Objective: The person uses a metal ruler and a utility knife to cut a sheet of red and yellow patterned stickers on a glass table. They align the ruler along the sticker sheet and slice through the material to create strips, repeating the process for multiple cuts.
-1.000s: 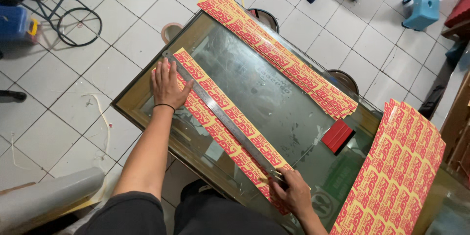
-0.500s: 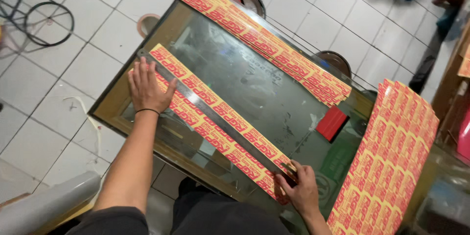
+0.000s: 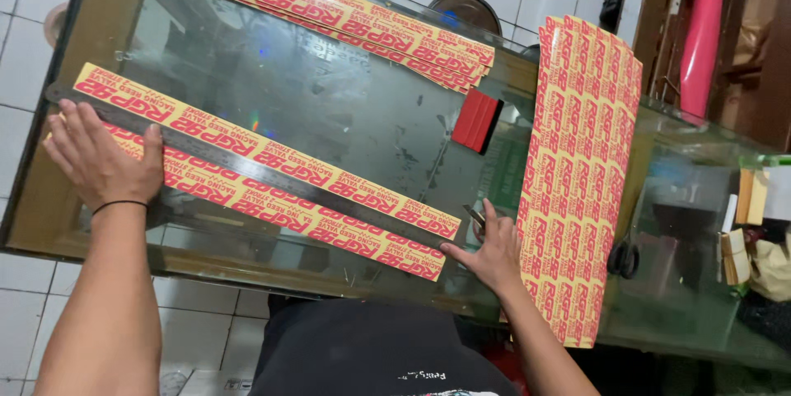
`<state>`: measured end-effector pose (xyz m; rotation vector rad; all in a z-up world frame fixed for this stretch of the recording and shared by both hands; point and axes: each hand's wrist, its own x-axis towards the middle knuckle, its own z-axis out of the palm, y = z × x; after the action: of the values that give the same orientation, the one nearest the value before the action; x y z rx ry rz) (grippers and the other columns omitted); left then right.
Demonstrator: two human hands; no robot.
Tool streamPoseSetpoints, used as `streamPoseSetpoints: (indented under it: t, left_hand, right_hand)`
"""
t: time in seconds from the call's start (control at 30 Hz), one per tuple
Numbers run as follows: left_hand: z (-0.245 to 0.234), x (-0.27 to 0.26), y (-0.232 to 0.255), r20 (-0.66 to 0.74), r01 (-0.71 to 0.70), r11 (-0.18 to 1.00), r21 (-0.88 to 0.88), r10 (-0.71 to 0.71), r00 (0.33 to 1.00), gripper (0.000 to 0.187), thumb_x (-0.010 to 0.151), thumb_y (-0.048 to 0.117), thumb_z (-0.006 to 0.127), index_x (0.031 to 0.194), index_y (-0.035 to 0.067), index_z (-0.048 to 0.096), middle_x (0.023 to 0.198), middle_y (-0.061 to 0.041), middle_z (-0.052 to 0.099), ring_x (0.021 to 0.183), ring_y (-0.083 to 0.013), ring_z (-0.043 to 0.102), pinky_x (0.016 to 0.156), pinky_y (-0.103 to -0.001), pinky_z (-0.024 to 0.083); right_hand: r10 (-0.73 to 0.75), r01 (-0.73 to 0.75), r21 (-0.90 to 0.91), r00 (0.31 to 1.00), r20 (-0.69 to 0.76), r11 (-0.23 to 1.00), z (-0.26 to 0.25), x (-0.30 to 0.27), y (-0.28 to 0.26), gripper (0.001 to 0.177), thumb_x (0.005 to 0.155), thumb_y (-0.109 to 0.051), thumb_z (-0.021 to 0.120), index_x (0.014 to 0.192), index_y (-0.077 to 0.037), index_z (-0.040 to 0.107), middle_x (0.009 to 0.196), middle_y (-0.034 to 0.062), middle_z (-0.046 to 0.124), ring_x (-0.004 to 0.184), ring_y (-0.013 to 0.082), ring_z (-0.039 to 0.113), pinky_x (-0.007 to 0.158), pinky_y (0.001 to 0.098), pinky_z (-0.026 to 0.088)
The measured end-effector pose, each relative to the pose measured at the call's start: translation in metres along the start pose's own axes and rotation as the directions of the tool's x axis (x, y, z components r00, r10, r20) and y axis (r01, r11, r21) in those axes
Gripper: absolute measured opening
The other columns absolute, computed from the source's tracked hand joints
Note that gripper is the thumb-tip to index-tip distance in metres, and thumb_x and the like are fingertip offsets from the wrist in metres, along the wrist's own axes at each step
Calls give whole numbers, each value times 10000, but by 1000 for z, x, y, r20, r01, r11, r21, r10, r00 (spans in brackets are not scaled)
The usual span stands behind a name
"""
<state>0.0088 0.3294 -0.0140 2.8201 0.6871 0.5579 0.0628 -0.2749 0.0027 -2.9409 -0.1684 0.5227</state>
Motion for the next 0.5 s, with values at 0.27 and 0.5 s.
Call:
streamPoseSetpoints:
  t: [0.27, 0.5]
  left_hand:
    - [-4, 1, 7, 26, 3, 1000, -28, -3, 1000, 808, 1097, 418, 617, 1526, -231, 398, 1566, -461, 386, 1391, -658, 316, 1105, -725, 166]
    - [-3, 2, 7, 31, 6, 1000, -16, -6, 1000, 822, 1109, 457, 587, 1524, -226, 397, 1565, -459, 387, 1391, -656, 317, 1102, -723, 173]
  right_hand:
    - [-33, 32, -19, 999, -31, 999, 2, -2, 5, 1253, 663, -848, 709, 1652, -227, 254, 1072, 94, 489, 956, 273, 517, 828, 416, 444]
    - [-31, 30, -51, 999, -22, 998, 3, 0, 7, 1231, 686, -855, 682, 1653, -223, 258, 1083, 87, 468, 945, 269, 507, 813, 407, 435]
